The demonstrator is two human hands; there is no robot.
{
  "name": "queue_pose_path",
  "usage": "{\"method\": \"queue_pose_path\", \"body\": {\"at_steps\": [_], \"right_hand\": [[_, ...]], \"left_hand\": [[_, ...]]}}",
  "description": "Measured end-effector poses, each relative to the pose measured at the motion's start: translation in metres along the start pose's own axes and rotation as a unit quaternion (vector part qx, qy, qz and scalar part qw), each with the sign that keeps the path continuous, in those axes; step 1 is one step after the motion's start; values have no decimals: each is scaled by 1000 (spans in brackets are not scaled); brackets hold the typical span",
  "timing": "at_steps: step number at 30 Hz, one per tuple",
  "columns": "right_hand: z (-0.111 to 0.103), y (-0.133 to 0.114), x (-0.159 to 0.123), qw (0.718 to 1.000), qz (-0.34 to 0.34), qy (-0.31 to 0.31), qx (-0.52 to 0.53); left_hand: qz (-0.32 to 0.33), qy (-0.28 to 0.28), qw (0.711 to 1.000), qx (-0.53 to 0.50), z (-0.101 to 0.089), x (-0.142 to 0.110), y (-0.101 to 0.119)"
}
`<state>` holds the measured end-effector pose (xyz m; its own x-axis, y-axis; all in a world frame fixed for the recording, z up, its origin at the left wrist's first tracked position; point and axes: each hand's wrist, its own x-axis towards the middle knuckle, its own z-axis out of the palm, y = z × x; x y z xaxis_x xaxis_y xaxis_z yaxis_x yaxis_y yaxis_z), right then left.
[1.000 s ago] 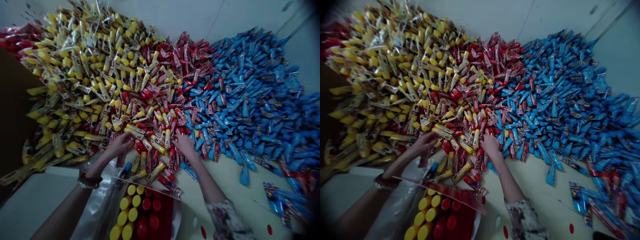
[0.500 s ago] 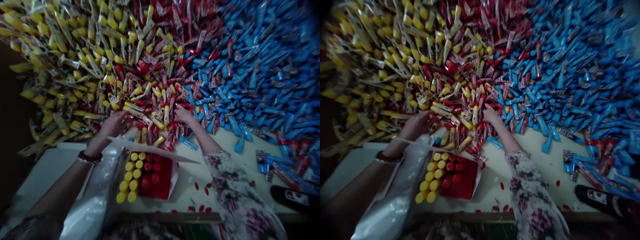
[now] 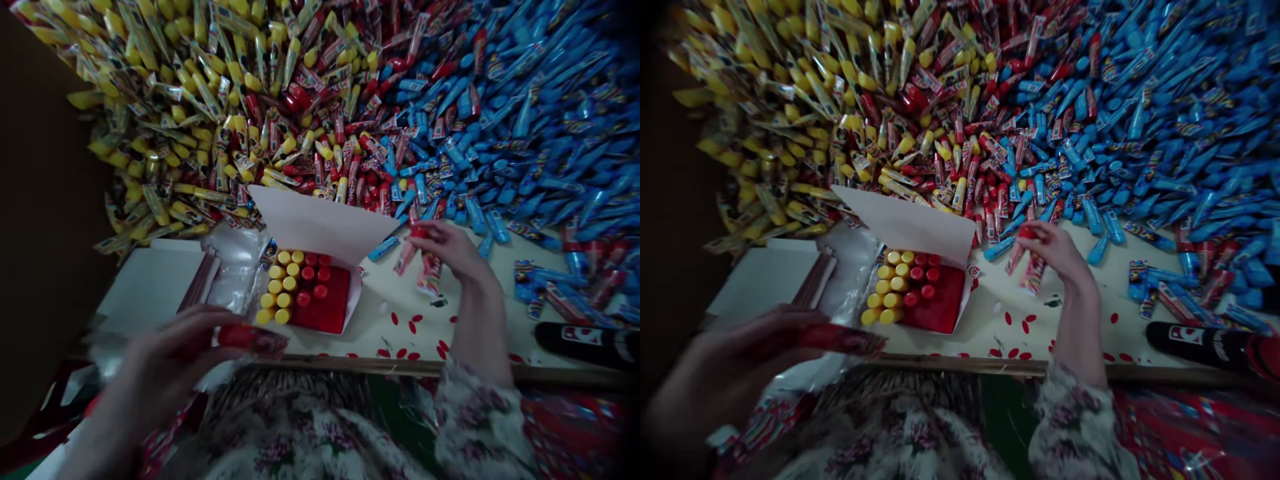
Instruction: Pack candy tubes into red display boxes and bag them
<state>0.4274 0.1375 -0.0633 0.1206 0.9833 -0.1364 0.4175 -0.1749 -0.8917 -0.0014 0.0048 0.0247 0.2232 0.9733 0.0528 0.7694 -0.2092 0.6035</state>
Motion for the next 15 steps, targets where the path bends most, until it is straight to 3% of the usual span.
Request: {"method": "queue_pose_path", "body": {"at_steps": [3, 7, 11, 15], "right_hand": [[9, 9, -83, 992, 88, -27, 81], [69, 8, -153, 984, 80, -74, 144], [123, 1, -164, 990, -8, -61, 130], [137, -3, -152, 988, -113, -102, 1]], "left_hand": [[90, 30, 992, 78, 50, 1, 14], [102, 30, 976, 190, 101, 3, 9], [77, 44, 968, 233, 118, 1, 0], [52, 50, 965, 254, 119, -4, 0]]}}
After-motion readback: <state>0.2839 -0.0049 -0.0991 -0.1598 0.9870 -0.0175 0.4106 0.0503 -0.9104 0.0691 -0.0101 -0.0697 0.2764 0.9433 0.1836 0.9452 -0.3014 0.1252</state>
